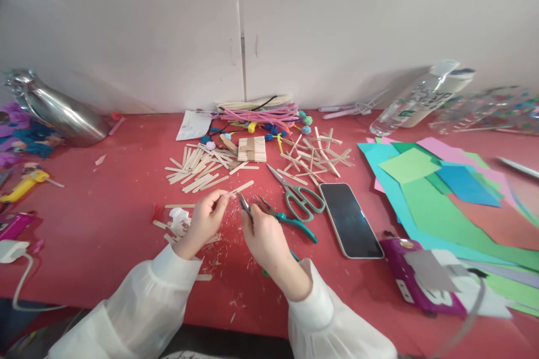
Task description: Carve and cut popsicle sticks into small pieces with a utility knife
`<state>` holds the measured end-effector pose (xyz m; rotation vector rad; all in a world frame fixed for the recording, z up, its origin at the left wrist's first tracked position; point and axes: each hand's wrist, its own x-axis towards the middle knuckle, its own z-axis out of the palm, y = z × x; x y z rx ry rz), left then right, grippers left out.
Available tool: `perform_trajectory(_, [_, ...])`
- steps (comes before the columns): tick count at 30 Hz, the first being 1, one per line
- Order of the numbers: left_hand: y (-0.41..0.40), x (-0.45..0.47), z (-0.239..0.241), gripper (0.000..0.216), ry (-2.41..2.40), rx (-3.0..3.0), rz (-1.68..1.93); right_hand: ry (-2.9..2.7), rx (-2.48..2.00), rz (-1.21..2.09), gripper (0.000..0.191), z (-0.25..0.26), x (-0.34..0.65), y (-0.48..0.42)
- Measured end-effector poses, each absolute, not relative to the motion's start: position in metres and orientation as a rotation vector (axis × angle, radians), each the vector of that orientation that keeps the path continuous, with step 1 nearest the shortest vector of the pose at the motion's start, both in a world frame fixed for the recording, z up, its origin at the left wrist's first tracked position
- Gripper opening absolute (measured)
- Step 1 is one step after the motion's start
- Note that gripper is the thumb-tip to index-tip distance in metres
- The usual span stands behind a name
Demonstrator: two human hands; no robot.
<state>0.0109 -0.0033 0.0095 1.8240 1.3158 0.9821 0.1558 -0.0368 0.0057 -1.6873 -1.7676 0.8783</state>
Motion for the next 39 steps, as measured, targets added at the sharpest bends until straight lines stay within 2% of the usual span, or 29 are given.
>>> perform_trajectory(11, [-0.002, 0.010, 0.004, 0.031, 1.378, 1.935, 0.932, -1.592, -1.612, 1.127, 0.028, 0.002, 0.159, -0.035])
perform_trajectory(19, [0.001, 0.013, -0.004, 0.023, 1.321, 2.068, 1.084, -1.183, -1.361, 1.744, 0.031, 0.013, 0.166, -0.029])
perform_trajectory(28, [0.008, 0.024, 0.006, 0.029, 1.601, 2.242, 0.761, -1.332, -1.485, 1.386, 0.024, 0.005, 0.167, -0.024])
perform_trajectory(35, [0.017, 0.034, 0.012, 0.026, 1.466, 1.870, 0.840, -1.487, -1.552, 1.340, 0.025, 0.007, 0.198, -0.017])
perform_trajectory(39, [0.026, 0.020, 0.007, 0.028, 1.425, 1.676, 0.973, -1.452, -1.690, 1.142, 0.027, 0.015, 0.243, -0.014])
